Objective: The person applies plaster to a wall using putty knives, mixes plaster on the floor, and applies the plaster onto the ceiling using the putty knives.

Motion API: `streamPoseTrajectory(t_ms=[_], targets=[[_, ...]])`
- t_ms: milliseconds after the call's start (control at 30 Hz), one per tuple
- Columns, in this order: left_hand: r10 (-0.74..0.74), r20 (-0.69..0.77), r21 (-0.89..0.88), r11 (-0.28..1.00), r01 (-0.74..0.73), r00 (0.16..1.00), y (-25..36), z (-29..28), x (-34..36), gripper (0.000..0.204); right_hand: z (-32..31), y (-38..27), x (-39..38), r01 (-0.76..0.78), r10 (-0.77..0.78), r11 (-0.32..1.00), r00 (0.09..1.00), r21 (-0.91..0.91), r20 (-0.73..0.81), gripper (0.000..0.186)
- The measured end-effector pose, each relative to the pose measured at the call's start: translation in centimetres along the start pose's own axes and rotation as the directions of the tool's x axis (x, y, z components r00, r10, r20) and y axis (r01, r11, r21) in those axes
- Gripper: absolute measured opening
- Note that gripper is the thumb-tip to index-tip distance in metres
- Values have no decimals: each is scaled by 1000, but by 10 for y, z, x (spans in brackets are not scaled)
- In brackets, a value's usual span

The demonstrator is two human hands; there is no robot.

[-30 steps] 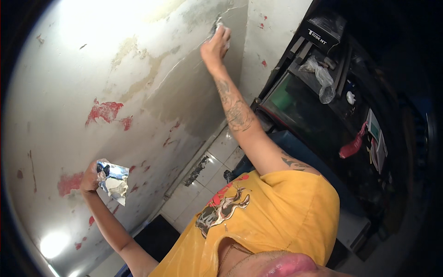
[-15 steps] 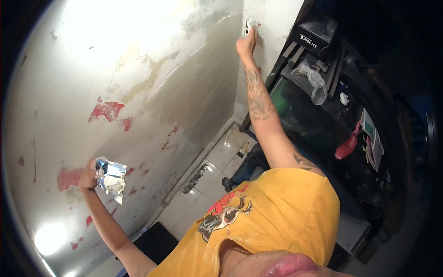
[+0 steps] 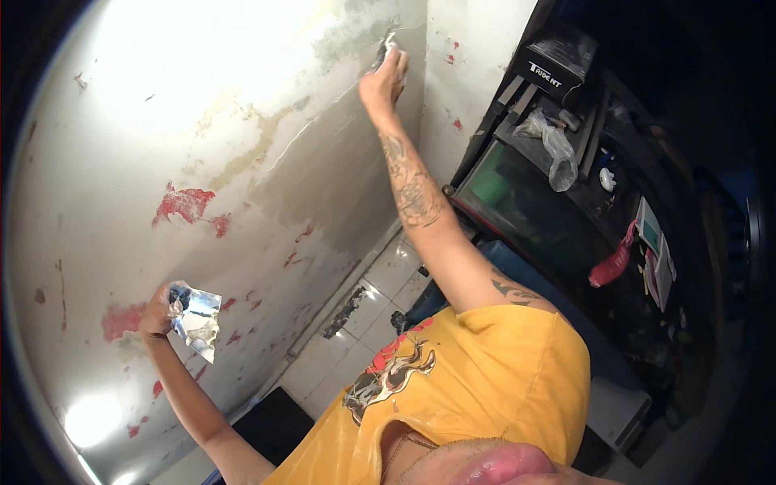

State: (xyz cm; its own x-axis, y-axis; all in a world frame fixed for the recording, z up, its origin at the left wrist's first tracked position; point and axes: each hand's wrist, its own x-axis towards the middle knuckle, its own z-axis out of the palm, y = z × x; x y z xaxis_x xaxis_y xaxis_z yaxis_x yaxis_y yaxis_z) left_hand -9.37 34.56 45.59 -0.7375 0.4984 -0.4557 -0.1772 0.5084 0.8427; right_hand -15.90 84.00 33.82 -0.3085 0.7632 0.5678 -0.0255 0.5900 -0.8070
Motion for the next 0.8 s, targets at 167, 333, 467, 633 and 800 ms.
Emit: streamPoseTrajectory(t_ms=[167, 333, 467, 633, 800], targets=[[218, -113, 611, 785, -105, 969, -16, -18, 2, 39, -17, -40, -44, 104, -106, 993, 994, 48, 32, 45], [266, -36, -293, 919, -264, 963, -34, -1, 8, 37, -73, -68, -102, -185, -186, 737, 869, 650, 458, 59], [247, -512, -471, 720, -509, 823, -29, 126, 22, 32, -158, -94, -140, -770, -79, -16, 637, 638, 767, 67], [77, -658, -715, 248, -654, 749, -33, 228, 34, 30, -200, -107, -168, -850, -194, 155, 474, 504, 859, 60], [30, -725, -675, 166, -719, 688, -30, 246, 19, 21, -194, -112, -188, -583, -474, 520, 410, 624, 779, 55]])
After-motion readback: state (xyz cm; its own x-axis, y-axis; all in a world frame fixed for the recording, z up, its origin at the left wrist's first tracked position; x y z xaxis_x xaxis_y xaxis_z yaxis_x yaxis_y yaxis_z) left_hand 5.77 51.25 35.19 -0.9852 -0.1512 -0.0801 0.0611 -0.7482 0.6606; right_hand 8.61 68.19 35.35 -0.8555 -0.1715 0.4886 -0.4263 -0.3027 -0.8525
